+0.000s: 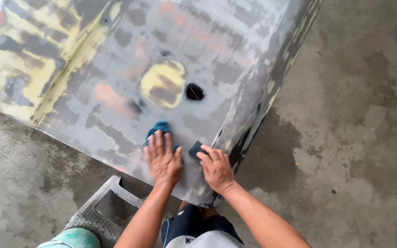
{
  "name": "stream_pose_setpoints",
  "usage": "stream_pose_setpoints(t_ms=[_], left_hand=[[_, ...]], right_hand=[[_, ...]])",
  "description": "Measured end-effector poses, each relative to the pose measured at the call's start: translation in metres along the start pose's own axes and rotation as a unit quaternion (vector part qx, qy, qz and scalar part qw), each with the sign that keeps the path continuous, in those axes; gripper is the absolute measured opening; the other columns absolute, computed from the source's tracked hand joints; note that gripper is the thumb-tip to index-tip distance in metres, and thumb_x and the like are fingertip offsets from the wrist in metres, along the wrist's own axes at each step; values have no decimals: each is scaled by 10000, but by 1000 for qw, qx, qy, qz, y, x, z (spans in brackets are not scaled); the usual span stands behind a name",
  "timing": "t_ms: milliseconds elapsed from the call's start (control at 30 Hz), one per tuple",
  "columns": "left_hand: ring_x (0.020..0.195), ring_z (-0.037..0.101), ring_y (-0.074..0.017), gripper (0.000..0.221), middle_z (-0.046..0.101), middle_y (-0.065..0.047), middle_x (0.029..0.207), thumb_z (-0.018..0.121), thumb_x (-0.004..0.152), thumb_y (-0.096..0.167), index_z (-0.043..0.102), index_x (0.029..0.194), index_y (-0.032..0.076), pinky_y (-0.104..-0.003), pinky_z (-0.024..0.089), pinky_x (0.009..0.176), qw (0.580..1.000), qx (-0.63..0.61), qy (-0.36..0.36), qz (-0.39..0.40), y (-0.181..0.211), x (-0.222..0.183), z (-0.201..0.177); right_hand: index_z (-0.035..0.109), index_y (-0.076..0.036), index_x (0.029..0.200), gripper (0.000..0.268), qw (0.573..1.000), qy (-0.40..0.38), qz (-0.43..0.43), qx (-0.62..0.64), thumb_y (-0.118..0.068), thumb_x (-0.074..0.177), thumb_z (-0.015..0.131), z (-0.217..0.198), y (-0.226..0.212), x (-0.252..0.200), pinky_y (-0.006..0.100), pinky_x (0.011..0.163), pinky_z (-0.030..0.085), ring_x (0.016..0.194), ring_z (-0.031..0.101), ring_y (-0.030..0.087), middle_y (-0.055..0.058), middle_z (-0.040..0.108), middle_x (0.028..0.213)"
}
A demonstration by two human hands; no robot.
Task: The person scrubs a large, flat metal sheet with a blue cloth and a black sanding block. They repeatedly wipe the surface, dip the cloth into a green bucket of water, and continue scrubbing different sections of the sheet, including the edges and a recessed area.
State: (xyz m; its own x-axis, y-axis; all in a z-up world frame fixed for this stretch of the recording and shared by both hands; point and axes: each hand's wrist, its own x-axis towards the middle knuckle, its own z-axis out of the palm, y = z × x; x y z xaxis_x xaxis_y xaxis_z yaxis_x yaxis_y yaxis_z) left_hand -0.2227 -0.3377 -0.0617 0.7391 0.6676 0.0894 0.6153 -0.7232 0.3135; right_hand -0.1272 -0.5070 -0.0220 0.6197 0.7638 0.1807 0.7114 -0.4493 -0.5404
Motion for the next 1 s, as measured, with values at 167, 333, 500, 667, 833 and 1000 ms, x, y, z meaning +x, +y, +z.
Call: stream_pose_setpoints(t_ms=[167, 333, 500, 667, 833, 1000], left_hand=[[1558, 165, -345, 661, 230, -107, 1692, 477, 1006, 448, 381, 1577, 127, -561, 93, 1236, 994, -32, -57, 93, 37, -4, 7], [1565, 176, -325, 676, 241, -101, 1688, 476, 1004, 433, 373, 1582, 97, -541, 102, 1232, 991, -53, -67, 105, 22, -45, -3], [1536, 173, -335, 693, 231, -103, 1670, 482, 964, 441, 371, 1547, 84, -543, 99, 1211, 996, -24, -59, 62, 24, -58, 2], [1535, 173, -358, 730, 235, -131, 1663, 502, 951, 469, 372, 1546, 68, -557, 99, 1205, 999, -20, -28, 7, 60, -36, 18], [1536, 187, -362, 723, 253, -128, 1667, 527, 947, 478, 398, 1540, 85, -564, 114, 1216, 996, 15, -2, -86, 135, 22, 40], [1556, 200, -370, 740, 253, -141, 1685, 530, 987, 514, 405, 1571, 76, -572, 113, 1233, 997, -39, 51, -53, 242, 133, 83]], right_hand=[[674, -145, 1222, 360, 999, -26, -41, -23, -102, 865, 656, -2, 20, -9, 431, 952, 457, 1173, 577, 277, 37, 605, 1380], [676, -150, 1217, 329, 996, -34, -70, -31, -144, 889, 665, -20, 39, 28, 437, 959, 455, 1169, 572, 275, 27, 609, 1378], [672, -202, 1238, 321, 996, -14, -41, -74, -194, 917, 667, -30, 92, 84, 450, 966, 454, 1189, 566, 281, 10, 599, 1390], [668, -205, 1256, 324, 987, -30, -127, -89, -191, 932, 673, -58, 165, 170, 447, 968, 454, 1174, 569, 288, 14, 596, 1402], [654, -181, 1302, 312, 977, 15, -194, -85, -159, 991, 668, -80, 257, 272, 464, 1033, 451, 1206, 587, 300, 27, 598, 1431], [664, -166, 1337, 313, 986, 93, -100, -94, -179, 1025, 685, -108, 324, 334, 501, 1067, 404, 1280, 530, 361, 61, 598, 1458]])
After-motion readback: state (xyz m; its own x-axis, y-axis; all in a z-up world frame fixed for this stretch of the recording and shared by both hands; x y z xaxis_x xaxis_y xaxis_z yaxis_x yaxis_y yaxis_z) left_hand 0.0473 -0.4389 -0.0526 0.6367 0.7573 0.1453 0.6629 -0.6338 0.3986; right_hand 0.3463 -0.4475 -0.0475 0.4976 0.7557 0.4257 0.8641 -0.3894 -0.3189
